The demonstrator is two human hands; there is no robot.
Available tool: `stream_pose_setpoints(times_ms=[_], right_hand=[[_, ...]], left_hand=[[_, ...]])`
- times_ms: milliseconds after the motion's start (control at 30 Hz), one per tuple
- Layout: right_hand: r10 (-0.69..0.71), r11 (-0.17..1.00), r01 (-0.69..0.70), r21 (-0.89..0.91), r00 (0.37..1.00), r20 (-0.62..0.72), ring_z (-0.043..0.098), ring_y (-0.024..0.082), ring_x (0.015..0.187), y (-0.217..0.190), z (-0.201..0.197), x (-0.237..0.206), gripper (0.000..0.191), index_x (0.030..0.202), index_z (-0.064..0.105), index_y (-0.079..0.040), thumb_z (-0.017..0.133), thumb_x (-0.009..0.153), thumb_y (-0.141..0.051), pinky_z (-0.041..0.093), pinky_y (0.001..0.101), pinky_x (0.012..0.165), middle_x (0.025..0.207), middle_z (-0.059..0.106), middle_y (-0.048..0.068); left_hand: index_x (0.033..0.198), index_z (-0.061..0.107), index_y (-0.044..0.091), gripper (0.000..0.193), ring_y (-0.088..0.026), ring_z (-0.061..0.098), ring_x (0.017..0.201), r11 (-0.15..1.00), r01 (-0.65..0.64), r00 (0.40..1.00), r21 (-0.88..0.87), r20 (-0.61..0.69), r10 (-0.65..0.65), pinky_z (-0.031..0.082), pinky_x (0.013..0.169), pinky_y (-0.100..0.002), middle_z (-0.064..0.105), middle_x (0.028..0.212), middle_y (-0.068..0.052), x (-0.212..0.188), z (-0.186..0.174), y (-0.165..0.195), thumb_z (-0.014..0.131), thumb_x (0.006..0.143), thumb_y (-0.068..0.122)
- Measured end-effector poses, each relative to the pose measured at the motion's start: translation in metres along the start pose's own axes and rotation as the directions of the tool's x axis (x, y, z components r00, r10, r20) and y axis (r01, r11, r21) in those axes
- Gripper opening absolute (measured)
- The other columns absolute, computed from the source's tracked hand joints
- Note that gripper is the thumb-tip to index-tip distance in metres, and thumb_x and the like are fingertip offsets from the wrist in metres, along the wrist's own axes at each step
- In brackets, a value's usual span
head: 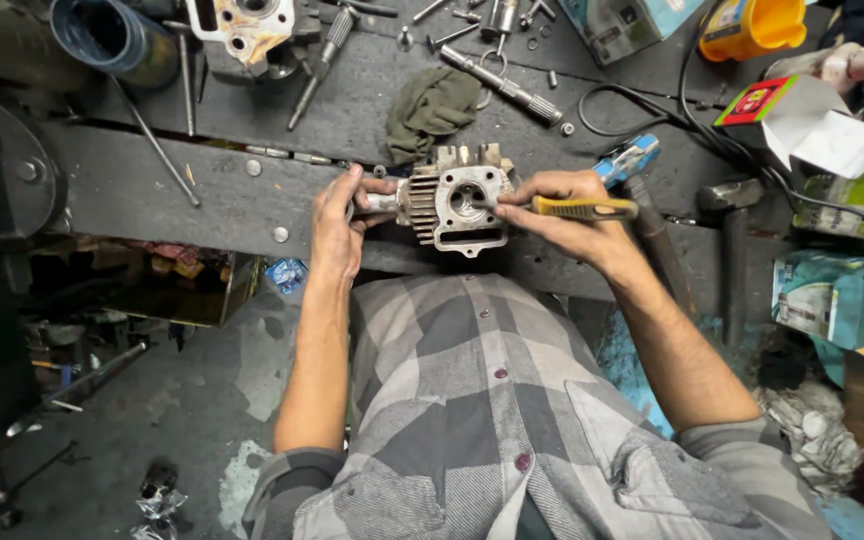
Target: The person works at a cluttered repair workbench cleaning a small engine cylinder head. They hold the head, rotate it, and use a yellow-handled brush to scrub the combustion chamber and fins, then set it down and pick up a cloth.
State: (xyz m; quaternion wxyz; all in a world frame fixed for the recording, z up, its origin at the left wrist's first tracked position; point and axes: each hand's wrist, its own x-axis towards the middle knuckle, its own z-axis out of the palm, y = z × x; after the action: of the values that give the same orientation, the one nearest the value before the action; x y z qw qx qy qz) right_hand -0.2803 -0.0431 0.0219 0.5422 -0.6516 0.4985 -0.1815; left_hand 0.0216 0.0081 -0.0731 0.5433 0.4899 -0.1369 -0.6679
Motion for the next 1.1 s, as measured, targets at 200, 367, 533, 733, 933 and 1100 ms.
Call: stream_pose_setpoints(times_ms=[200,367,533,733,933,1100], right_hand=[[-0.324,0.914,0.284,-0.290,0.940,-0.102,0.070,0.015,0.086,-0.013,0.008,-0.007,0.013,0.099,0.079,-0.006,0.084,0.089,-0.014,0.054,0.0286,0.076,0.096,0.077,0.005],[-0.348,0.878,0.324,-0.354,0.937,-0.006,0.069,0.018,0.081,-0.029,0.002,-0.001,0.012,0.095,0.079,-0.009,0.083,0.087,-0.014,0.053,0.0320,0.072,0.095,0.078,0.004],[-0.362,0.899,0.369,-0.236,0.929,0.075,0.074,0.017,0.087,-0.035,0.002,0.002,0.011,0.097,0.077,-0.008,0.080,0.089,-0.016,0.058,0.0306,0.077,0.097,0.076,0.005],[-0.364,0.878,0.366,-0.309,0.929,0.068,0.073,0.018,0.084,-0.034,-0.003,0.007,0.011,0.094,0.077,-0.008,0.083,0.087,-0.013,0.056,0.0319,0.075,0.094,0.077,0.005],[-0.372,0.868,0.385,-0.313,0.923,0.103,0.067,0.015,0.078,-0.030,-0.004,0.010,0.010,0.091,0.076,-0.011,0.082,0.089,-0.019,0.052,0.0299,0.070,0.090,0.075,0.001],[-0.406,0.815,0.397,-0.422,0.911,0.075,0.063,0.017,0.071,-0.025,-0.007,0.015,0.012,0.087,0.077,-0.012,0.086,0.085,-0.019,0.047,0.0326,0.068,0.086,0.075,0.001]], left_hand=[[0.073,0.048,0.012,0.036,-0.027,0.075,0.087,1.000,0.007,1.000,-0.008,-0.006,-0.008,0.066,0.075,-0.045,0.074,0.096,-0.020,-0.003,0.001,0.001,0.061,0.099,0.033],[0.071,0.048,0.013,0.037,-0.028,0.075,0.089,1.000,0.023,1.000,-0.018,0.002,-0.023,0.067,0.075,-0.045,0.075,0.096,-0.020,-0.002,0.004,0.005,0.061,0.099,0.033],[0.071,0.049,0.013,0.035,-0.029,0.075,0.087,0.999,0.051,0.999,0.000,-0.005,-0.051,0.066,0.071,-0.046,0.075,0.095,-0.019,-0.001,0.005,0.007,0.060,0.097,0.032],[0.070,0.049,0.013,0.036,-0.029,0.075,0.082,0.998,0.038,0.999,-0.044,0.001,-0.038,0.066,0.067,-0.046,0.075,0.094,-0.019,0.003,0.003,0.001,0.061,0.098,0.031],[0.070,0.050,0.012,0.036,-0.029,0.075,0.081,0.998,0.046,0.999,-0.050,0.013,-0.045,0.066,0.066,-0.045,0.075,0.096,-0.020,0.004,0.002,0.000,0.061,0.099,0.031],[0.069,0.050,0.012,0.037,-0.028,0.076,0.081,0.999,0.047,0.999,-0.027,0.014,-0.046,0.066,0.063,-0.044,0.076,0.096,-0.020,0.005,0.004,0.002,0.061,0.098,0.032]])
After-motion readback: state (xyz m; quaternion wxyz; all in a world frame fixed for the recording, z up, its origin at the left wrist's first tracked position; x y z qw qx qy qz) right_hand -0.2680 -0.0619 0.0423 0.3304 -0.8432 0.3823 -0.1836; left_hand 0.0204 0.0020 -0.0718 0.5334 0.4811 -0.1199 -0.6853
